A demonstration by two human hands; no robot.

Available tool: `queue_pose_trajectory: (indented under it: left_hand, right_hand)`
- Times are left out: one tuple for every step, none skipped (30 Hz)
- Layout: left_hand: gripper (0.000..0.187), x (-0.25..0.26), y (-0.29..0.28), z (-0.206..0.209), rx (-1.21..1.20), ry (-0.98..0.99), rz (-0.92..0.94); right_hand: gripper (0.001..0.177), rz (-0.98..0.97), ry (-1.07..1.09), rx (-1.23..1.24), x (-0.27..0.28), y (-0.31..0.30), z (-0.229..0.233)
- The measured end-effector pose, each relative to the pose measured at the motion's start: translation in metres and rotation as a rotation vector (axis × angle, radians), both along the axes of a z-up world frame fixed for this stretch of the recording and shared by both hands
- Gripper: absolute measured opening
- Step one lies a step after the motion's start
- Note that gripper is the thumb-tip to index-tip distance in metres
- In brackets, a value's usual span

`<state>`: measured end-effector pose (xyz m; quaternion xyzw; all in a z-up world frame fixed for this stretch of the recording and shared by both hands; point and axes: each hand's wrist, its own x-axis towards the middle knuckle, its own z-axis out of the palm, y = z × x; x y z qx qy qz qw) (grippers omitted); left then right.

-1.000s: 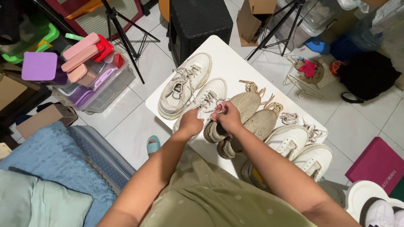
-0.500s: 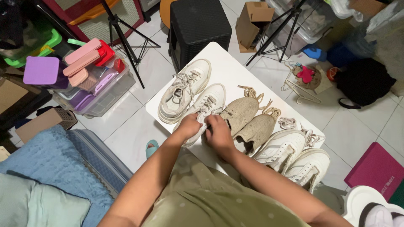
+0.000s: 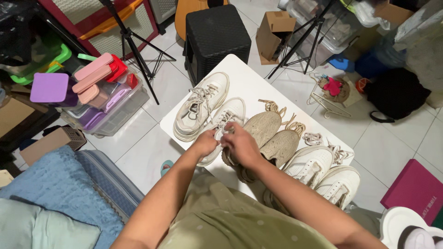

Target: The person removes laces from several pairs of shoes on a white table and then re-laces them. They handle multiple white sneakers and a pair of beige slip-on shoes, threading laces through eyelets and tying knots.

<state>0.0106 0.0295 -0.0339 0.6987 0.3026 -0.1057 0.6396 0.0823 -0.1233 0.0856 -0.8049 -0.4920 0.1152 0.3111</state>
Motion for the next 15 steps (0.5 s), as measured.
queue_pose_trajectory:
  left_hand:
    - [0.032, 0.000, 0.000, 0.001, 0.004, -0.007, -0.010]
    - [0.032, 0.001, 0.001, 0.002, 0.033, -0.012, -0.013]
    - [0.033, 0.003, 0.001, 0.003, 0.062, -0.018, -0.017]
    - [0.034, 0.000, -0.001, 0.004, 0.088, -0.019, -0.020]
    - [0.035, -0.002, -0.002, 0.004, 0.090, -0.010, -0.014]
    - [0.035, -0.003, -0.003, 0.004, 0.096, -0.005, -0.013]
    - [0.035, -0.004, -0.004, 0.005, 0.101, 0.000, -0.011]
    - [0.036, -0.001, -0.002, 0.007, 0.145, -0.012, -0.026]
    - [0.037, -0.002, -0.001, 0.008, 0.189, -0.025, -0.039]
    - [0.038, -0.002, -0.001, 0.009, 0.231, -0.036, -0.049]
    - [0.038, -0.001, -0.001, 0.010, 0.240, -0.038, -0.060]
    - [0.038, -0.002, -0.001, 0.009, 0.250, -0.035, -0.070]
    - [0.039, -0.003, 0.000, 0.008, 0.259, -0.032, -0.080]
    - [0.039, -0.002, -0.001, 0.006, 0.239, -0.028, -0.076]
    - [0.039, -0.002, -0.001, 0.004, 0.219, -0.023, -0.072]
  right_hand:
    - [0.011, -0.081, 0.075, 0.076, 0.000, 0.002, 0.010]
    - [0.008, -0.117, 0.031, 0.193, 0.004, 0.004, 0.023]
    - [0.007, -0.152, -0.013, 0.311, 0.014, 0.008, 0.036]
    - [0.008, -0.185, -0.054, 0.426, 0.022, 0.011, 0.048]
    - [0.007, -0.125, 0.072, 0.387, 0.033, 0.013, 0.059]
    - [0.006, -0.068, 0.193, 0.350, 0.045, 0.015, 0.070]
    - [0.005, -0.010, 0.313, 0.312, 0.051, 0.017, 0.078]
    - [0.006, -0.069, 0.319, 0.325, 0.056, 0.022, 0.084]
    - [0.007, -0.127, 0.326, 0.339, 0.058, 0.029, 0.088]
    - [0.008, -0.182, 0.334, 0.350, 0.059, 0.034, 0.092]
    - [0.007, -0.220, 0.348, 0.454, 0.063, 0.037, 0.095]
    - [0.005, -0.258, 0.367, 0.558, 0.066, 0.039, 0.097]
    - [0.005, -0.294, 0.386, 0.662, 0.070, 0.040, 0.098]
    - [0.005, -0.329, 0.307, 0.836, 0.079, 0.038, 0.099]
    - [0.006, -0.360, 0.224, 1.009, 0.092, 0.036, 0.100]
